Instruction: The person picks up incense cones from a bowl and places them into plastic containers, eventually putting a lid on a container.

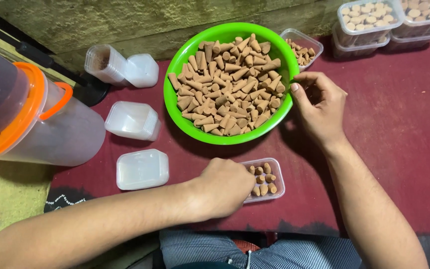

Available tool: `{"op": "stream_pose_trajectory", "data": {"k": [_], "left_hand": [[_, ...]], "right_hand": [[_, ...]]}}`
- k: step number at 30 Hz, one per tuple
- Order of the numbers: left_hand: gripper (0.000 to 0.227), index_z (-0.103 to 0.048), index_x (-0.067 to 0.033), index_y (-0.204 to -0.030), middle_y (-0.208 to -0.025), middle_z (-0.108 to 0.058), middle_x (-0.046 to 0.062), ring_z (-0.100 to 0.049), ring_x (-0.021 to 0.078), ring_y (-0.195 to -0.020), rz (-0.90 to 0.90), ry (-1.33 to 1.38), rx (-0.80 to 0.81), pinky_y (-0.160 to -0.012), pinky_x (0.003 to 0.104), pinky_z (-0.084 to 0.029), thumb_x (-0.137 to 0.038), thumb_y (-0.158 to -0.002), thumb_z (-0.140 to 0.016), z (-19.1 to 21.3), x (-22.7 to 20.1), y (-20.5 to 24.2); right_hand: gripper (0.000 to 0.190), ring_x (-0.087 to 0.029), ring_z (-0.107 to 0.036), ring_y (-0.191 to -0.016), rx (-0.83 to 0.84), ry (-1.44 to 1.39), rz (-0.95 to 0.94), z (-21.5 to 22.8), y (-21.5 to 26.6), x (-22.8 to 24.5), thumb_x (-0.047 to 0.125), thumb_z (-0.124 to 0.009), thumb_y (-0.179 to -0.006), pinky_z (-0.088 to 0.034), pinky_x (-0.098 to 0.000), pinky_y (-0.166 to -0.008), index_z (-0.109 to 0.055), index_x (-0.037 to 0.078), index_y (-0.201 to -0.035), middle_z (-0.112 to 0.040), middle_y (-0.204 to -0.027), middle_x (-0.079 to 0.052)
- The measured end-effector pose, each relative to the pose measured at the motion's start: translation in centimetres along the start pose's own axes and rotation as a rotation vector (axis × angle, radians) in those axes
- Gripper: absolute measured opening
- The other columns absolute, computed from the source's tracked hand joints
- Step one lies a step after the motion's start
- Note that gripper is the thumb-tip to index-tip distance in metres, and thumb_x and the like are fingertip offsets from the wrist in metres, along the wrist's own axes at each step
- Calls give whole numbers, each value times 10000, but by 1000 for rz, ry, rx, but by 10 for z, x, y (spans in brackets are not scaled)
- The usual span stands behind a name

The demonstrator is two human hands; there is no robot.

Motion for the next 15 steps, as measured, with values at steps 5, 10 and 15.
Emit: {"op": "stream_pose_trajectory", "data": {"k": [5, 10, 15], "left_hand": [[107, -755, -27, -783, -700, -716, 172, -744, 354, -679, -25, -29, 54, -517, 519, -595, -56, -829, -664, -14, -3, -14], [108, -740, -185, -988, -983, -741, 21, -720, 257, -896, 54, -179, 399, -614, 417, -582, -136, -952, -651, -3, -18, -5], [225, -720, -215, -1058, -983, -743, -25, -709, 203, -869, 42, -215, 320, -571, 395, -585, -41, -921, -680, -2, -28, 2]], "right_hand": [[115, -194, -595, -633, -14, 30, 16, 1, -3, 1, -3, -787, -1000, -466, -320, -537, -767, 25, -1110, -675, -788, -110], [112, -140, -659, -890, 33, 134, 10, 0, -1, 6, 71, -725, -1012, -511, -301, -849, -717, 36, -1118, -740, -1026, -59], [126, -160, -662, -903, 50, 122, -3, -1, -1, 5, 80, -713, -1018, -516, -313, -839, -707, 34, -1135, -737, -1038, -71]]}}
Point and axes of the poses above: each hand's wrist, its own y-axis away from the middle knuckle, its own z-axis out of the back of the hand, x = y × z, the point moved 7 cm from there along -y, towards the middle knuckle
